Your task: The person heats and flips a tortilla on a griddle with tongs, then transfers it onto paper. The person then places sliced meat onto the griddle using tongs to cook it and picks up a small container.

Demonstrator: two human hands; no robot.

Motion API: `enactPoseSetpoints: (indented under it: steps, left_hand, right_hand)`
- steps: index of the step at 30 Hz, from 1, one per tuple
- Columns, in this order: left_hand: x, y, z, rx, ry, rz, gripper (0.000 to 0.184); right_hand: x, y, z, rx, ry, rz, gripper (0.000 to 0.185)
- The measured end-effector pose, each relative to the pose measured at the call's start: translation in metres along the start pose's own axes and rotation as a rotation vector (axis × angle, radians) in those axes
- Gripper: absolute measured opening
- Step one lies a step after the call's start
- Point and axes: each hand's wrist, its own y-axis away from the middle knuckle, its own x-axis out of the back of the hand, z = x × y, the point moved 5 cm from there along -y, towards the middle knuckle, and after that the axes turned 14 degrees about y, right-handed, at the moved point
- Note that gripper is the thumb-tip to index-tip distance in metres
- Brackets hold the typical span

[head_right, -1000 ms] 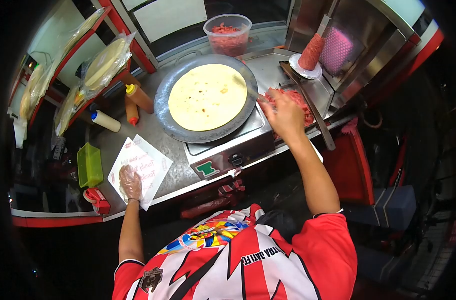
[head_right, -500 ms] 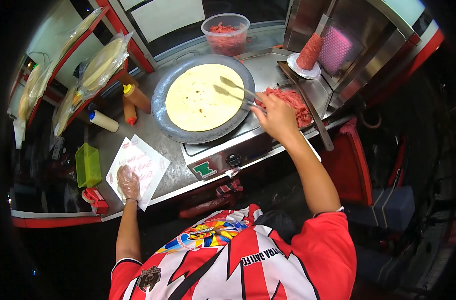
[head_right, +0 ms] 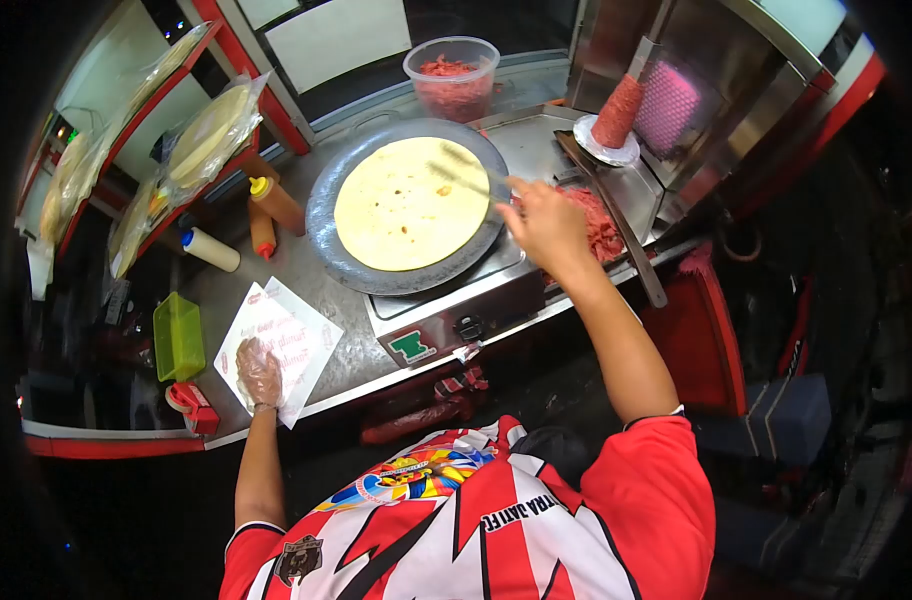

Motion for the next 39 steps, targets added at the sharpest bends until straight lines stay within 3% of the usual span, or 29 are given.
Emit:
enactPoseSetpoints:
  steps: [1, 3, 6, 7, 9, 11, 15, 19, 25, 27, 30, 39]
  left_hand:
    - [-0.001, 0.000, -0.003, -0.003, -0.011, -0.003, 0.049]
    - [-0.003, -0.001, -0.007, -0.019, -0.022, -0.013, 0.048]
    - [-0.004, 0.000, -0.007, -0.029, -0.012, -0.016, 0.048]
    - [-0.002, -0.001, -0.006, -0.017, -0.022, -0.025, 0.048]
    - [0.001, -0.002, -0.003, -0.016, -0.016, -0.037, 0.048]
    - [-0.005, 0.000, -0.006, -0.014, 0.020, -0.035, 0.048]
    - [-0.004, 0.000, -0.014, -0.040, -0.003, -0.022, 0.049]
    - [-0.002, 0.001, -0.006, -0.025, 0.035, 0.005, 0.048]
    - [-0.005, -0.002, -0.010, -0.003, -0.031, 0.007, 0.047]
    - [-0.003, 0.000, -0.009, 0.018, 0.036, 0.030, 0.048]
    - [-0.001, 0.001, -0.003, 0.016, 0.054, 0.030, 0.051]
    - [-0.003, -0.001, -0.008, -0.005, -0.010, 0.015, 0.050]
  right_hand:
    - [-0.009, 0.002, -0.001, 0.048, 0.019, -0.027, 0.045]
    - [-0.009, -0.002, 0.011, -0.107, 0.104, -0.045, 0.045]
    - [0.010, 0.006, 0.018, -0.166, -0.029, 0.090, 0.042]
    - [0.014, 0.014, 0.006, -0.077, -0.114, 0.129, 0.041]
    - [0.019, 0.040, -0.028, 0.089, -0.122, -0.063, 0.042]
    - [0.018, 0.054, -0.037, 0.091, -0.114, -0.233, 0.043]
    - [0.032, 0.054, -0.003, 0.038, -0.246, -0.108, 0.041]
    - [0.021, 0.051, 0.011, -0.082, -0.051, -0.051, 0.039]
    - [0.025, 0.058, -0.038, 0.071, -0.081, -0.159, 0.041]
    - [0.040, 0.053, -0.021, 0.060, -0.211, -0.099, 0.040]
    - [0.039, 0.052, 0.002, 0.072, -0.130, -0.129, 0.038]
    - [0.033, 0.060, -0.012, 0.050, -0.092, -0.127, 0.038]
